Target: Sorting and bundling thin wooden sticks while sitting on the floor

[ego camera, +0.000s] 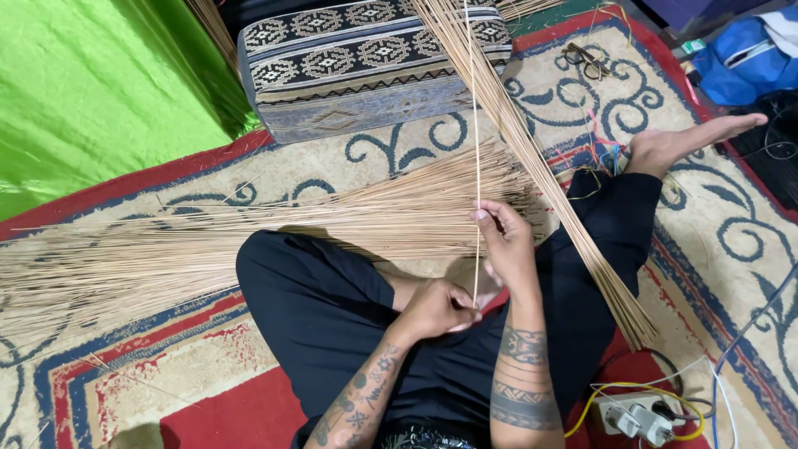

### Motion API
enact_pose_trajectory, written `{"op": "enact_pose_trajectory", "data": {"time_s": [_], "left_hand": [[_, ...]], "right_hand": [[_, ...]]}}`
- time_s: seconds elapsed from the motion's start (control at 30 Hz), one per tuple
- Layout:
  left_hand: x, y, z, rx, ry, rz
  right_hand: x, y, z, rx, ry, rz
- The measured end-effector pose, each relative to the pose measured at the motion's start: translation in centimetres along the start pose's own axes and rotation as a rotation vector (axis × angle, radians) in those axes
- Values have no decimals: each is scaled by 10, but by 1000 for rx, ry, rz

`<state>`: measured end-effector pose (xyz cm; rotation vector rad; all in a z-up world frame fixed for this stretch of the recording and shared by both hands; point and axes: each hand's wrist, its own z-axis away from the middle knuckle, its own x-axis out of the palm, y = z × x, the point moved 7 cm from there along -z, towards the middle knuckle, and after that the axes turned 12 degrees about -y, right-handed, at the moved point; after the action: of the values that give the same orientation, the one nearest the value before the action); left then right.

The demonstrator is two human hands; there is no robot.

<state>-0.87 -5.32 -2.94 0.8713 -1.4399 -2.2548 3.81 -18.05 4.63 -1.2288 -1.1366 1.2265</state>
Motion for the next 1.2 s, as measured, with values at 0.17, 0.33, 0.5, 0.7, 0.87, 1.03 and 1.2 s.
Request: {"op": "enact_pose_trajectory", "data": {"time_s": [0.17, 0.33, 0.5, 0.7, 0.87, 1.03, 1.2], "left_hand": [[2, -29, -4, -13, -255, -50], [-78, -71, -13, -50, 209, 98], [-148, -15, -2, 261, 552, 440], [-172, 35, -11, 454, 579, 518], [-166, 15, -15, 479, 597, 600], [-169, 3, -10, 513, 649, 656], [-174, 2, -37, 492, 643, 686]], "right_hand": [[-19, 25, -19, -215, 32, 264], [-21, 33, -23, -182, 0, 277], [-5, 43, -22, -188, -120, 327], [9, 29, -16, -149, -284, 325], [16, 24, -12, -134, -367, 289], [22, 17, -4, -152, -475, 333], [-6, 8, 6, -81, -390, 162]]}}
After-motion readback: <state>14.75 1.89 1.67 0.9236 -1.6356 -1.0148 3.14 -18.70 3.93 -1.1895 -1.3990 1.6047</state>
